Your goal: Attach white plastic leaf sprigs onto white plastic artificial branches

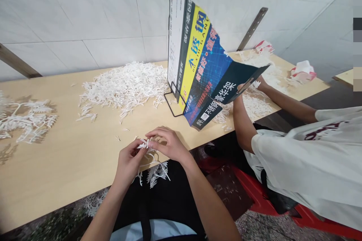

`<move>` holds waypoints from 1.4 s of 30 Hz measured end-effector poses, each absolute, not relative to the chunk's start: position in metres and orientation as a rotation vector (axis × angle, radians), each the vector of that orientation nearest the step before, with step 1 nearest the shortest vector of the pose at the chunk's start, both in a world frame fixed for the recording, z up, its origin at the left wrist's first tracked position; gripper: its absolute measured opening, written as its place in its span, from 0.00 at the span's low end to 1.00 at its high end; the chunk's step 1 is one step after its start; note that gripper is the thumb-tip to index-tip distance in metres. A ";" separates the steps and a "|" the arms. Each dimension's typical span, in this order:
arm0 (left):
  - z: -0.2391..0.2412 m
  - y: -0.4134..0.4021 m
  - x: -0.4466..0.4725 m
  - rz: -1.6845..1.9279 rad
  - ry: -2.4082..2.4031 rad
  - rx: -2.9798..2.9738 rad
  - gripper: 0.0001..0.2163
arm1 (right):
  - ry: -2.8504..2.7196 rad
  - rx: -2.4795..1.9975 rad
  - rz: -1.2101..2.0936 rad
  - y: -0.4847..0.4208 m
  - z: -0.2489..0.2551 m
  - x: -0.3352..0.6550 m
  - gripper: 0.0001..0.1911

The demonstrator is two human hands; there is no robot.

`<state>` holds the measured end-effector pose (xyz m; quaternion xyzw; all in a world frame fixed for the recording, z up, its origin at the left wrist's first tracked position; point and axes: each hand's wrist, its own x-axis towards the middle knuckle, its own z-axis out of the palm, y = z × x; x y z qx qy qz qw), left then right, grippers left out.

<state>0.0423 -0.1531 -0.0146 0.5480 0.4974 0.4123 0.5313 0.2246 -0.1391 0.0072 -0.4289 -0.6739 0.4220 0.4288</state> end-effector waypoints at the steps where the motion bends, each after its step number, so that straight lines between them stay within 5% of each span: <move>1: -0.015 -0.153 0.042 0.987 1.189 1.309 0.09 | -1.669 -1.091 1.058 -0.139 0.007 0.224 0.08; 13: -0.011 -0.149 0.047 0.848 1.132 1.502 0.15 | -1.455 -1.269 0.995 -0.139 -0.006 0.219 0.11; 19: -0.011 -0.154 0.043 0.856 1.169 1.489 0.16 | -0.911 -1.093 1.081 -0.123 -0.026 0.224 0.18; 24: -0.013 -0.154 0.042 0.881 1.150 1.441 0.14 | -1.322 -1.250 0.943 -0.132 -0.015 0.218 0.09; 31: -0.014 -0.154 0.043 0.902 1.146 1.470 0.15 | -1.627 -1.116 1.061 -0.141 0.001 0.221 0.10; 42: -0.012 -0.154 0.045 0.861 1.167 1.489 0.13 | -0.962 -1.105 1.089 -0.128 -0.022 0.226 0.23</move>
